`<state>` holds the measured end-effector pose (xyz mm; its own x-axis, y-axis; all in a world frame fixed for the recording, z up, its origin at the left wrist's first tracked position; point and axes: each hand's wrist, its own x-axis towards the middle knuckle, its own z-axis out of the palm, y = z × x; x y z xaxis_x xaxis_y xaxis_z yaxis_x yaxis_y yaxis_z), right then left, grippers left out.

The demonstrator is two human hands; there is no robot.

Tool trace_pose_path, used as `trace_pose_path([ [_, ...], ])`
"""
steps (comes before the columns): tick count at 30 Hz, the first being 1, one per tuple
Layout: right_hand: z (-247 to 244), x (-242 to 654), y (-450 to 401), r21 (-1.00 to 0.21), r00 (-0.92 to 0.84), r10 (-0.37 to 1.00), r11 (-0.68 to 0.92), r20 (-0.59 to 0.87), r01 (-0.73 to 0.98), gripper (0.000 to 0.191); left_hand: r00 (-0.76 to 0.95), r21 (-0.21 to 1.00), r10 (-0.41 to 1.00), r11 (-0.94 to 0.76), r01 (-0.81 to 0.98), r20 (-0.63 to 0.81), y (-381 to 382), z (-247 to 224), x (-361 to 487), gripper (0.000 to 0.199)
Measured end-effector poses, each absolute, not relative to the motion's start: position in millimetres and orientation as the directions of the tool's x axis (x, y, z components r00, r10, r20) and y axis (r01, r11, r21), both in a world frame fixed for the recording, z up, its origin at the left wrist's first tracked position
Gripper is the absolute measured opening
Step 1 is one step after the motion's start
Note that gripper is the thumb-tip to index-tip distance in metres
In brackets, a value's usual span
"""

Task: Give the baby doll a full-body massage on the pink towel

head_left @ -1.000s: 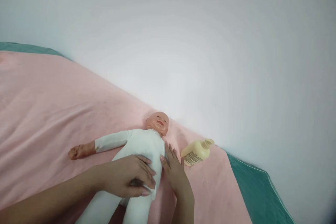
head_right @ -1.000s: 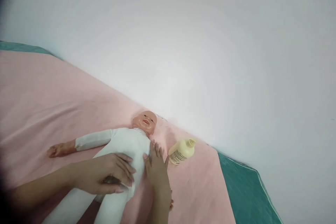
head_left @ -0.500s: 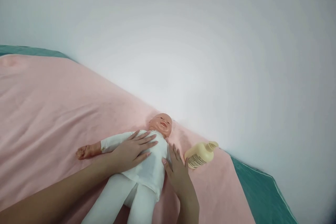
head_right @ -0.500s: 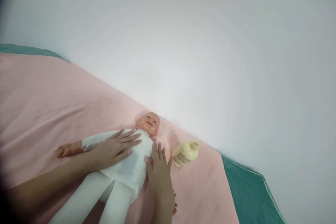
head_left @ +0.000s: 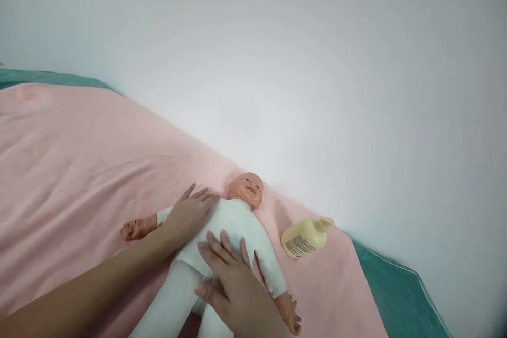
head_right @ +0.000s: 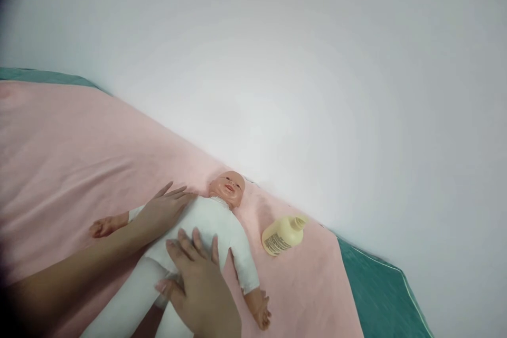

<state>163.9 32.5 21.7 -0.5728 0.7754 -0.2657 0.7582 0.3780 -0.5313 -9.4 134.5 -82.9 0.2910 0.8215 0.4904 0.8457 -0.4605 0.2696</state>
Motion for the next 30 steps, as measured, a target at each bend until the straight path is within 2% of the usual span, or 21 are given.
trace_pose_path([
  [8,-12,174,58,-0.480,-0.461,0.872,0.338,-0.163,0.810,0.057,0.229,0.378,0.810,-0.477,0.793,0.540,133,-69,-7,0.040],
  [14,-18,186,66,-0.455,-0.331,0.932,0.234,-0.145,0.859,0.063,0.299,0.509,0.809,-0.560,0.654,0.506,126,-63,-4,0.035],
  [19,-17,196,68,-0.433,-0.236,0.964,0.160,-0.127,0.887,0.063,0.323,0.531,0.759,-0.635,0.561,0.566,122,-58,-2,0.033],
  [24,-15,214,66,-0.429,-0.153,0.968,0.055,-0.197,0.902,0.064,0.511,0.478,0.605,-0.796,0.372,0.610,110,-42,2,0.032],
  [30,-13,230,62,-0.420,-0.055,0.971,-0.049,-0.231,0.906,0.067,0.753,0.509,0.466,-0.836,0.204,0.464,89,-29,4,0.035],
])
